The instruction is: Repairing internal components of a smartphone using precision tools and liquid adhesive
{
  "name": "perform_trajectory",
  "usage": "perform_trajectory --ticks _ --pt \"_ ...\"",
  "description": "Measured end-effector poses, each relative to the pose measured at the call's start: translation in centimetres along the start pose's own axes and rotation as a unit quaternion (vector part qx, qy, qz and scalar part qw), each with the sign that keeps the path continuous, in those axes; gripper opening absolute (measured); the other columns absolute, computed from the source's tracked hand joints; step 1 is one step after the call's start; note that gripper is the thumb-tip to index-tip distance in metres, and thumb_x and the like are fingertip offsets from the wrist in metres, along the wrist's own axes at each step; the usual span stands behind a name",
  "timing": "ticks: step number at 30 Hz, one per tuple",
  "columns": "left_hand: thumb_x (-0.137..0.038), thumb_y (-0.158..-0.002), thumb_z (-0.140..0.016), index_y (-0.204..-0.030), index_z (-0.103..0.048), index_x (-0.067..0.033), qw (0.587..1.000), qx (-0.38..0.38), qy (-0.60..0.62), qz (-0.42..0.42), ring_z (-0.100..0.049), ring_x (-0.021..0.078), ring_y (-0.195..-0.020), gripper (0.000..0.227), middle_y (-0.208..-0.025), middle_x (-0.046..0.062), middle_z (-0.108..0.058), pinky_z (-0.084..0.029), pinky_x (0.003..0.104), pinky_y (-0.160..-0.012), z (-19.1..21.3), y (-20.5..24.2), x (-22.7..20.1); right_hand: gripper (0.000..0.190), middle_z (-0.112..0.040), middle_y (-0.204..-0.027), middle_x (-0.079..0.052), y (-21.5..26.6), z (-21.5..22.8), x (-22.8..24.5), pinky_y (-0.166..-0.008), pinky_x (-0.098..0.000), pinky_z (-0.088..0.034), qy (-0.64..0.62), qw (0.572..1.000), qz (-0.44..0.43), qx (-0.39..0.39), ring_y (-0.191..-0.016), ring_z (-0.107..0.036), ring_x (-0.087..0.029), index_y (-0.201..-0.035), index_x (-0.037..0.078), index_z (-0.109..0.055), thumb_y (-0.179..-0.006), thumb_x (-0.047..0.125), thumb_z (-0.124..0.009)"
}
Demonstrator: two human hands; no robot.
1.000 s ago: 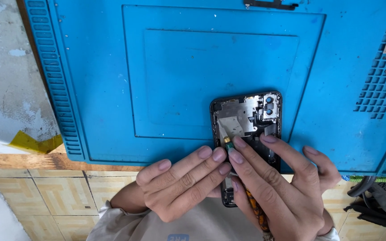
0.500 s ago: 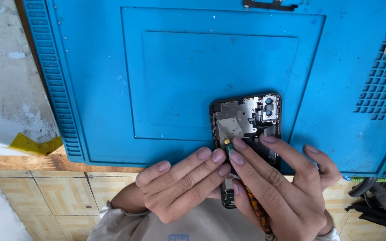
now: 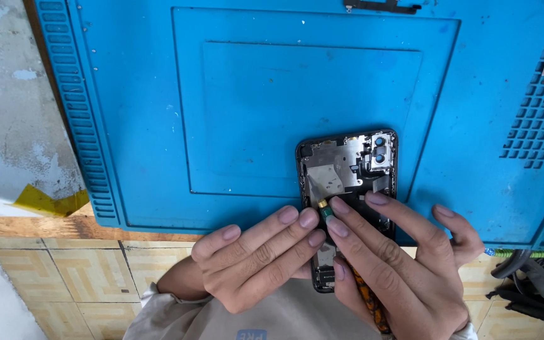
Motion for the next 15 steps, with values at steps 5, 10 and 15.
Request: perform_trajectory --ticks 5,10,15 --pt "-0.04 -0.131 -0.055 -0.141 -0.085 -0.0266 1.0 0.014 0.0 -0.024 -0.077 0.0046 -0.137 0.034 -0.141 -0.007 -0.085 -0.026 0.03 -0.135 0.1 -0.1 0.1 0.026 -0.088 -0.133 -0.004 0.2 -0.2 -0.1 -0.129 -0.0558 -0.031 -0.002 1.0 0.017 -0.01 -0.135 -0.079 -0.035 -0.128 0.017 -0.085 -0.11 0.029 -0.072" --pt "-0.042 -0.13 -0.058 -0.14 -0.085 -0.0248 1.0 0.005 0.007 0.003 -0.078 0.0058 -0.135 0.034 -0.14 -0.006 -0.086 -0.027 0.03 -0.134 0.0 0.0 -0.1 0.031 -0.089 -0.13 -0.007 0.5 -0.2 -0.3 -0.128 -0.0555 -0.034 -0.006 0.999 0.023 -0.035 -0.134 -0.078 -0.041 -0.127 0.015 -0.088 -0.112 0.031 -0.066" --pt "-0.042 -0.128 -0.061 -0.14 -0.086 -0.0192 0.999 0.01 0.03 0.012 -0.08 0.0136 -0.136 0.036 -0.143 0.001 -0.086 -0.032 0.032 -0.131 0.7 -0.3 -0.4 0.027 -0.089 -0.13 -0.016 1.8 2.5 0.2 -0.13 -0.0561 -0.034 -0.016 0.998 0.036 -0.05 -0.137 -0.075 -0.044 -0.125 0.009 -0.085 -0.11 0.024 -0.069"
Point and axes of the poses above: each hand's wrist, its own y-axis away from the middle knuckle, its own z-axis out of the back of the hand, x = y × z, the point moved 7 cm from there along -y, towards the middle knuckle
